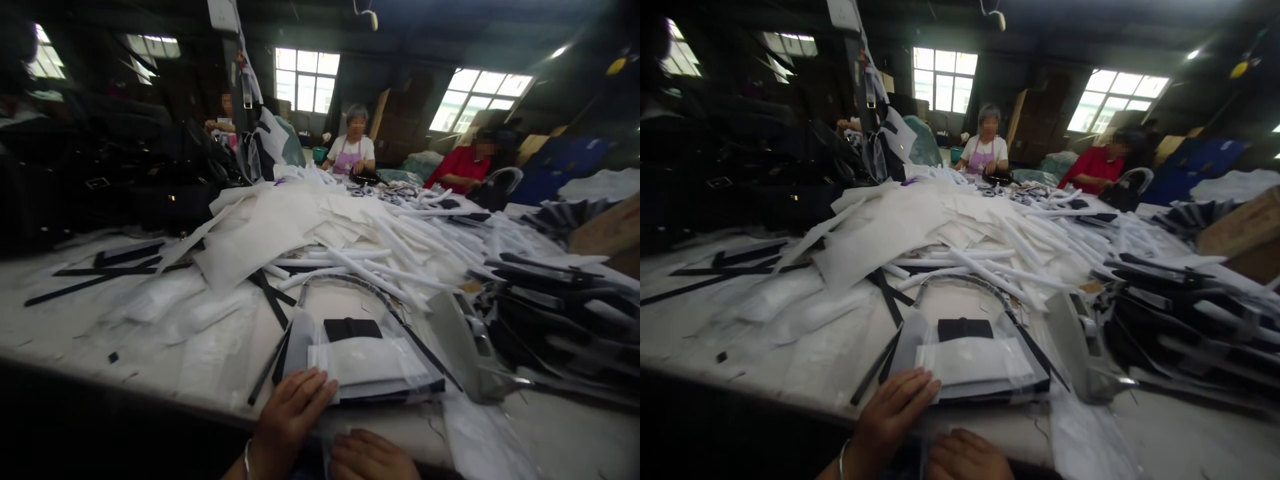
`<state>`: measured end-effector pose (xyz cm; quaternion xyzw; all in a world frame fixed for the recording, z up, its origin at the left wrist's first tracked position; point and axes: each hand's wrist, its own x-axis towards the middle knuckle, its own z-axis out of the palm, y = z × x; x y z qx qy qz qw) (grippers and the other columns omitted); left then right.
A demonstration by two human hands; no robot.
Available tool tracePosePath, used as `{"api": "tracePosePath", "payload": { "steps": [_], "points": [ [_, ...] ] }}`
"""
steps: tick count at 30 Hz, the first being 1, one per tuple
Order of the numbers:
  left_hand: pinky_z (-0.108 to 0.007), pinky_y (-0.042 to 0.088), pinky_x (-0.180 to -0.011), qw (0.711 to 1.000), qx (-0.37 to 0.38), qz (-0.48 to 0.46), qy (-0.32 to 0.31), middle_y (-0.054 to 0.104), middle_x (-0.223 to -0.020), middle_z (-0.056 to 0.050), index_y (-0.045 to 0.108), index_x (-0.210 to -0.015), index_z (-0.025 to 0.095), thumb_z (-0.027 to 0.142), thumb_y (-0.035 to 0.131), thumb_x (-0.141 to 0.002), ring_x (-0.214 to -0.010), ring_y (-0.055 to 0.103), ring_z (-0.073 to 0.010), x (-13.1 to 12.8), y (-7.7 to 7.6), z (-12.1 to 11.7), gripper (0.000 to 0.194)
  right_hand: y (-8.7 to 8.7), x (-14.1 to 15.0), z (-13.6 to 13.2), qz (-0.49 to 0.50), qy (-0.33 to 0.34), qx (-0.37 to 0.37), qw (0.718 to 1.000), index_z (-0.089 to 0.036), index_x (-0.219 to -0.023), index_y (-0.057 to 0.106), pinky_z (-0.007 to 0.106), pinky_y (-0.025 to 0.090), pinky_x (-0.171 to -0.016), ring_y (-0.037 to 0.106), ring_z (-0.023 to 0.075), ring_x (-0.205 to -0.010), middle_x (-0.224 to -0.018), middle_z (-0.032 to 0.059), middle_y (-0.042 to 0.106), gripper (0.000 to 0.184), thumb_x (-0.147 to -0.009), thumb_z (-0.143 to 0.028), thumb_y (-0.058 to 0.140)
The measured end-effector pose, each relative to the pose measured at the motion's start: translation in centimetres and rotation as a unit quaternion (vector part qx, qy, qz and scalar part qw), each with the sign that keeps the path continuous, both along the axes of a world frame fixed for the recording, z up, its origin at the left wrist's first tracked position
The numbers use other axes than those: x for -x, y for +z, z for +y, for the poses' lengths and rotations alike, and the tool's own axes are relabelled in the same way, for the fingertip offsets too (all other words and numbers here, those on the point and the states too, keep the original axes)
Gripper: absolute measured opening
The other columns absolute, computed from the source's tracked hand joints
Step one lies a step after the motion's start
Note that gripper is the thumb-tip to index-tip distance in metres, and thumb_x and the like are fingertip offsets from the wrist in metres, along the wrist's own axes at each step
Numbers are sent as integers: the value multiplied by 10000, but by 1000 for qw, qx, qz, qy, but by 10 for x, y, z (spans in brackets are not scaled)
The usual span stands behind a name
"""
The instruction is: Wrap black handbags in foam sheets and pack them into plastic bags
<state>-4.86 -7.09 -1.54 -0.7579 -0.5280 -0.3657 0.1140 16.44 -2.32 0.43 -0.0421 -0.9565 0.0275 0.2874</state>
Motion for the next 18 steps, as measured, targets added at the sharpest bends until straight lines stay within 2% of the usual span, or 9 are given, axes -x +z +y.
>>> {"api": "tracePosePath", "payload": {
  "steps": [2,5,7,10,14,18],
  "points": [
    [-350,504,-1018,1000,3,0,0,685,-1181,-35,583,-1307,250,119,374,-1021,-1162,605,-169,0,2,0,377,12,1,6,-15,11,-9,1000,-168,-1017,690,226,539,-940,730,117,-913,-983,-1,777,297,-1025,-176,393],
    [-344,515,-1003,1000,-8,2,2,676,-1179,-45,596,-1292,260,142,366,-1026,-1162,599,-171,-1,4,0,371,32,4,10,-10,10,-17,1000,-147,-1014,687,232,569,-884,740,131,-875,-941,29,783,336,-1032,-171,353],
    [-337,515,-999,1000,-12,-1,8,658,-1203,-53,609,-1277,267,150,358,-1028,-1184,582,-176,-1,5,-1,373,39,4,11,-11,4,-27,1000,-142,-1022,693,235,580,-858,743,136,-856,-919,45,785,347,-1031,-174,347],
    [-335,507,-1002,1000,-11,-12,17,635,-1223,-66,623,-1262,267,161,349,-1029,-1211,557,-186,-2,6,-2,375,41,4,14,-21,-6,-55,998,-140,-1062,701,262,564,-899,732,144,-914,-945,46,782,354,-1027,-169,350],
    [-343,514,-988,1000,-8,-14,6,660,-1122,-59,621,-1261,258,185,365,-1029,-1109,604,-175,-2,8,-2,354,41,4,20,1,-42,-92,995,-205,-1050,721,321,467,-1044,705,141,-963,-1007,6,773,315,-1006,-139,417],
    [-370,520,-984,1000,-2,-21,-4,676,-1114,-55,600,-1280,231,186,422,-1015,-1096,612,-184,-2,6,-2,322,42,14,29,27,-81,-53,995,-248,-1031,721,394,443,-1076,672,155,-1014,-1027,21,752,257,-980,-149,490]
  ]
}}
